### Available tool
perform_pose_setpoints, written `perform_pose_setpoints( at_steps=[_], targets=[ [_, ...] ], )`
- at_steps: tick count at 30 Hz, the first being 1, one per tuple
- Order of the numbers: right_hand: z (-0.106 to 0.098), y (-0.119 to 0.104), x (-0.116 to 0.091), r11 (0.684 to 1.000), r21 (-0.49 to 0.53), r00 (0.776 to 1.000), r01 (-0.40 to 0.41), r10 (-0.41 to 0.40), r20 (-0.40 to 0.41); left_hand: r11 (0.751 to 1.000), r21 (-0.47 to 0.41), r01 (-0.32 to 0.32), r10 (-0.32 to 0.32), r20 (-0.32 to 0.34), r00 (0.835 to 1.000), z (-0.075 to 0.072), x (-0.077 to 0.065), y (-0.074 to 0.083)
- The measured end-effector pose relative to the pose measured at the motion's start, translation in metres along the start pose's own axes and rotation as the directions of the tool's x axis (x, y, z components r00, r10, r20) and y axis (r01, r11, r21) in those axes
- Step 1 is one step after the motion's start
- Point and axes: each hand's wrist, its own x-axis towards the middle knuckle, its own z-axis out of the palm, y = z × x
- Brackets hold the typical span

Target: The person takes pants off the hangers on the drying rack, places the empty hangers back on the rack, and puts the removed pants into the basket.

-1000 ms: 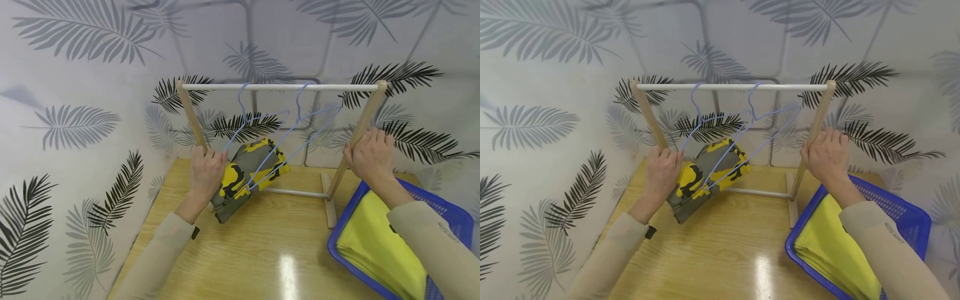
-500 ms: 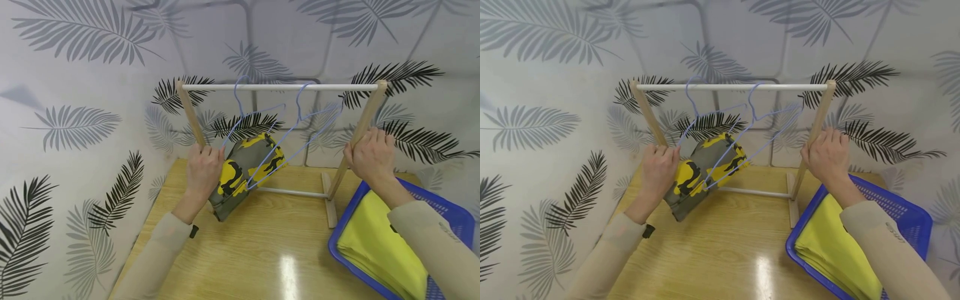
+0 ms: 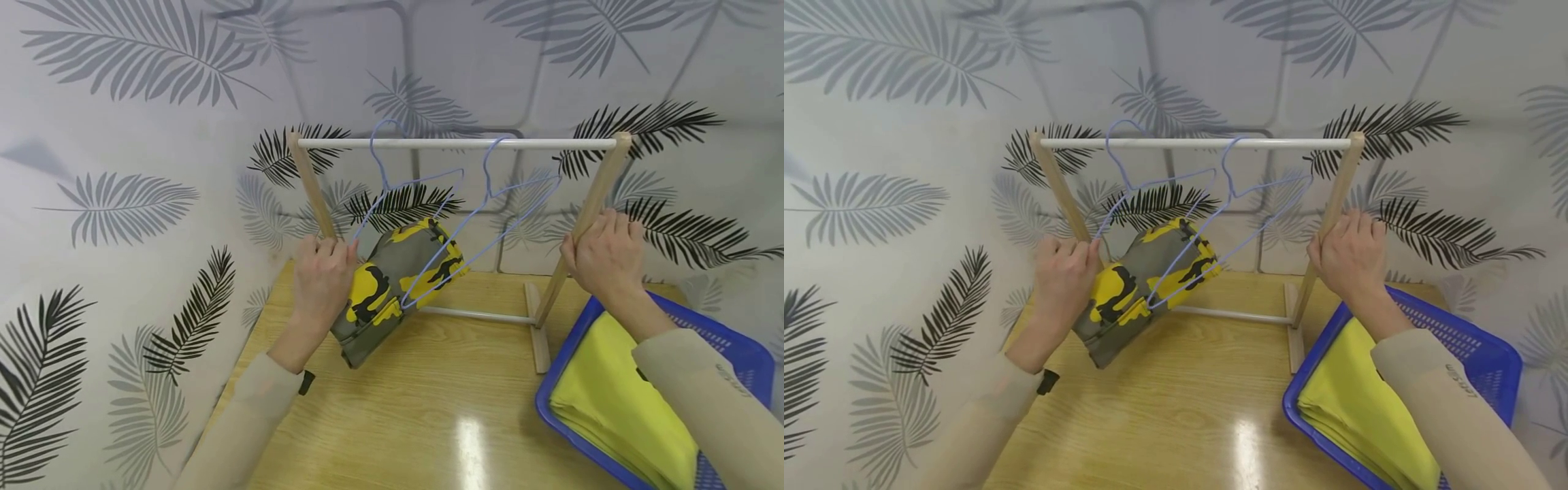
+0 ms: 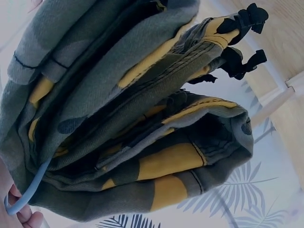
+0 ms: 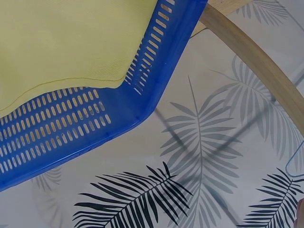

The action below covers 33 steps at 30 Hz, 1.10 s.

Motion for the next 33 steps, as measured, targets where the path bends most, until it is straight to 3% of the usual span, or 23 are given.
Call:
perform_pose_setpoints(
  at_steps=[11,20,33],
  targets=[
    [0.000,0.000,0.001,1.000,0.003,1.000,0.003,-0.003,-0.020,0.999,-0.041,0.018,-0.017,0.010,1.000,-0.013,-0.005,-0.008],
    [0.000,-0.001,0.000,1.000,0.001,0.999,0.011,-0.011,-0.042,1.000,-0.001,-0.004,0.004,0.018,1.000,-0.018,-0.016,-0.014],
    [0.000,0.000,0.000,1.000,-0.007,1.000,0.006,-0.006,-0.006,0.996,-0.085,0.025,-0.022,0.035,0.999,-0.030,-0.036,-0.016]
  ],
)
